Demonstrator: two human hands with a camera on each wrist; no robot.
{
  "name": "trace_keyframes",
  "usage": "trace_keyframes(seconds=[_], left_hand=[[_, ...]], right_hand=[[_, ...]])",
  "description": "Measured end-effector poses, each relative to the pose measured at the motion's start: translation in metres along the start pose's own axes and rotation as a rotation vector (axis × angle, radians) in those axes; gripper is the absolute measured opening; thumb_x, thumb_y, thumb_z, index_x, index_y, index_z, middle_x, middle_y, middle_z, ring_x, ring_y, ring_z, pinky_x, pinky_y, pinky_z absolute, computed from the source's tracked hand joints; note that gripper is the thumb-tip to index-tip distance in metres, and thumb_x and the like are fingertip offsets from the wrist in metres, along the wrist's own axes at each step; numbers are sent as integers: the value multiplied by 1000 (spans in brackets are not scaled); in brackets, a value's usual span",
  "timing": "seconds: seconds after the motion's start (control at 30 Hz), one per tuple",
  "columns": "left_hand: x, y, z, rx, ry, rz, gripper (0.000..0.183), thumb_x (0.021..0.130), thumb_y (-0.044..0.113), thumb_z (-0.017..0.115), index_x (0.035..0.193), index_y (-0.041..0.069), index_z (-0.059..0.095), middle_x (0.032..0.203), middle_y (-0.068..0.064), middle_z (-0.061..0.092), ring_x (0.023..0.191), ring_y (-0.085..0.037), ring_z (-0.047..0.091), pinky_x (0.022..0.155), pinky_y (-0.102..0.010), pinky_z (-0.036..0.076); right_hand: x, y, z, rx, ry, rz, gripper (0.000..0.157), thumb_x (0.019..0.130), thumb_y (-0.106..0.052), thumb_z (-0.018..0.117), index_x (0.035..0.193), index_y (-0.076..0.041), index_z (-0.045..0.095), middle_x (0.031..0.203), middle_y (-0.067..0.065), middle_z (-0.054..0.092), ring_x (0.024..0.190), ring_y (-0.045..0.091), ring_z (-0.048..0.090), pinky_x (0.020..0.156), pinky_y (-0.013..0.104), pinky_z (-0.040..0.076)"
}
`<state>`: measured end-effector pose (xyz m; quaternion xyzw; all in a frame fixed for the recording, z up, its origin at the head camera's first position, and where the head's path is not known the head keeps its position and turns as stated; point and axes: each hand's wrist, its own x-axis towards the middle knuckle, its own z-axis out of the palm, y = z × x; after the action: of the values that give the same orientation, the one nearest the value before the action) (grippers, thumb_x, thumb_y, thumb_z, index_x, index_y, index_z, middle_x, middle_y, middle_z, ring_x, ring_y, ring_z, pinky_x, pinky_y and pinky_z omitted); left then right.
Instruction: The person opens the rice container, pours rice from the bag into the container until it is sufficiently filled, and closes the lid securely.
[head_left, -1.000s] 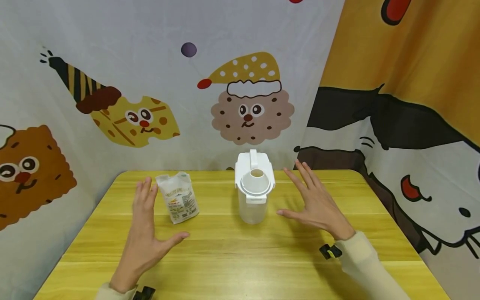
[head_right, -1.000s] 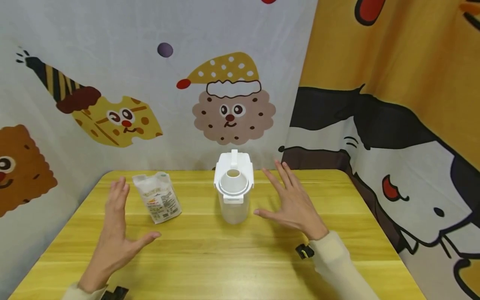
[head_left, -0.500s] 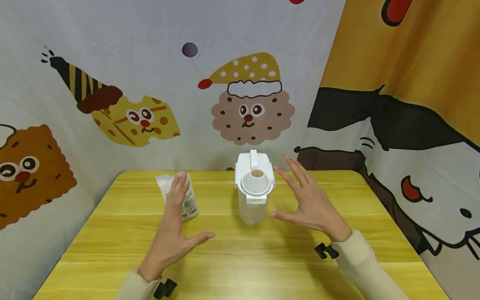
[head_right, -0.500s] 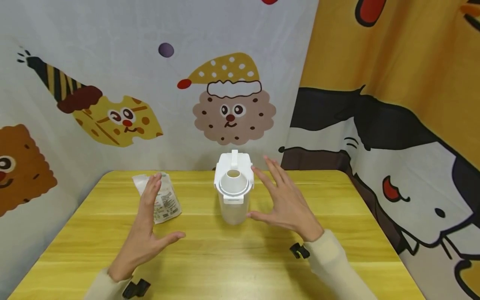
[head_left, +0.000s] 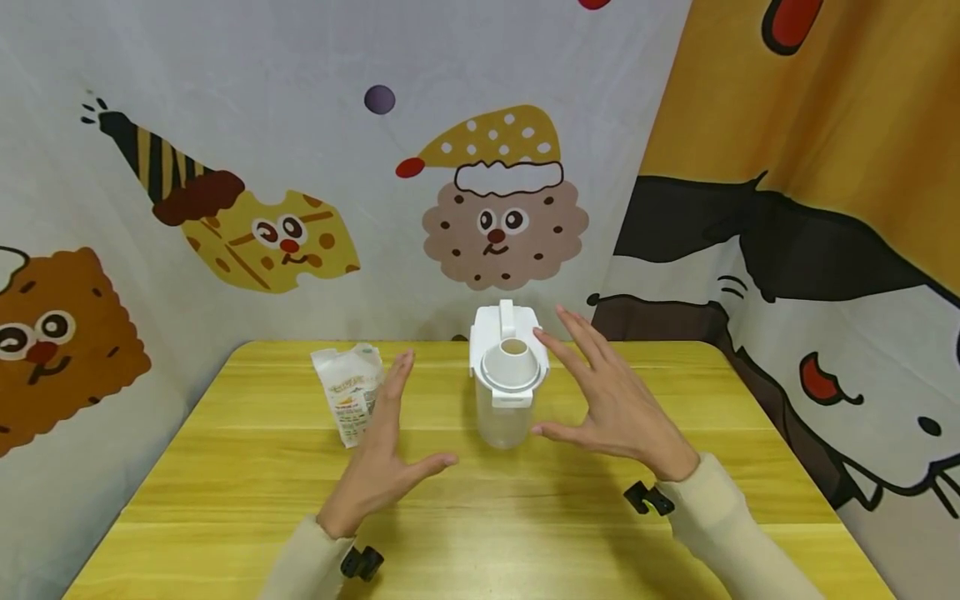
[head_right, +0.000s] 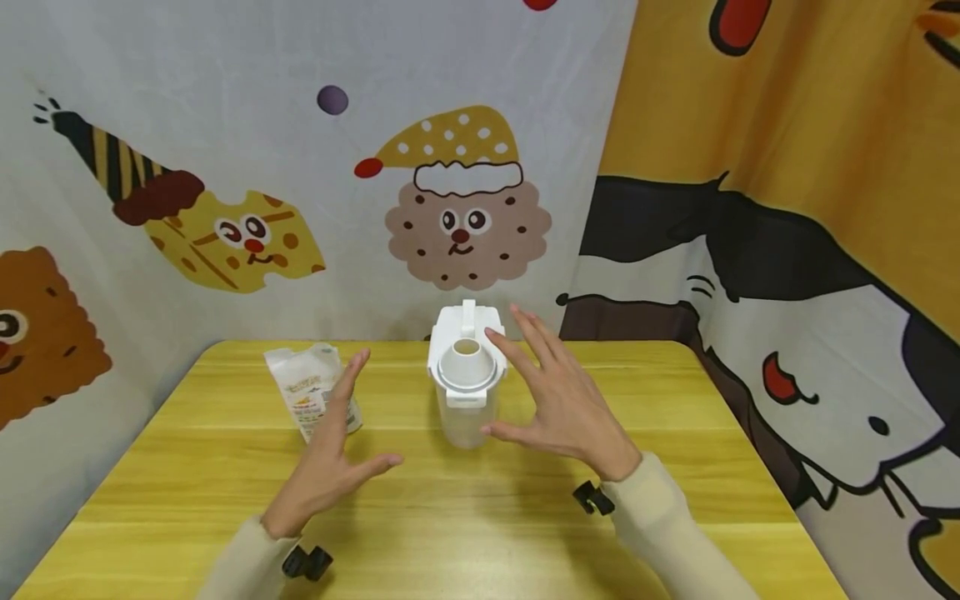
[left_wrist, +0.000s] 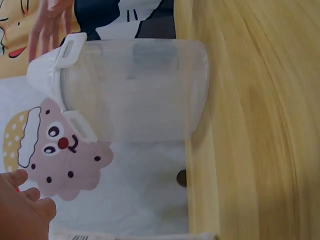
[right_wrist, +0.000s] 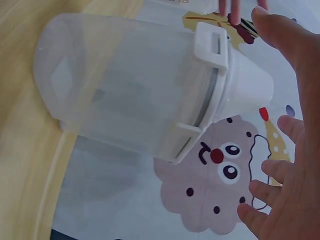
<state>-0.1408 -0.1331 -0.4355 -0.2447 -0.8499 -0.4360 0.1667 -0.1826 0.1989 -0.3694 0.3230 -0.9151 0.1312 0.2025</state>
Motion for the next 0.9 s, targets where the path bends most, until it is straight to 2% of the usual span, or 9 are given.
trace_keyframes(seconds=[0.27,0.43,0.6,0.73,0.9], left_hand=[[10,-11,19,-65,-46,-89,126,78,42,89,166,30,0,174,6,1,161,-31,9,123,-71,18],[15,-19,30,-90,-66,-117,123,80,42,88,166,32,1,174,5,4,160,-32,12,121,-71,21],[21,-23,38,-89,-74,-131,122,80,49,86,166,31,1,174,4,7,159,-34,14,121,-71,23],[24,-28,44,-122,-83,-166,120,81,45,86,166,32,2,174,4,8,159,-35,14,120,-72,22],[27,-36,54,-160,-108,-215,121,80,44,88,165,37,2,173,10,8,160,-29,12,123,-69,21]], right_hand=[[11,-10,-7,-19,-22,-44,112,74,-72,78,164,-34,23,174,3,8,160,32,16,116,65,39],[15,-16,-8,-27,-19,-80,111,74,-68,80,164,-32,25,174,6,13,158,34,21,115,63,42],[21,-20,-8,-32,3,-120,110,74,-63,84,163,-30,28,172,7,17,156,33,26,112,58,48],[24,-25,-8,-40,8,-143,108,75,-59,85,162,-29,29,172,8,20,155,32,30,106,54,53],[27,-30,-8,-57,-1,-154,105,76,-52,87,162,-28,31,171,9,21,154,32,31,107,53,53]])
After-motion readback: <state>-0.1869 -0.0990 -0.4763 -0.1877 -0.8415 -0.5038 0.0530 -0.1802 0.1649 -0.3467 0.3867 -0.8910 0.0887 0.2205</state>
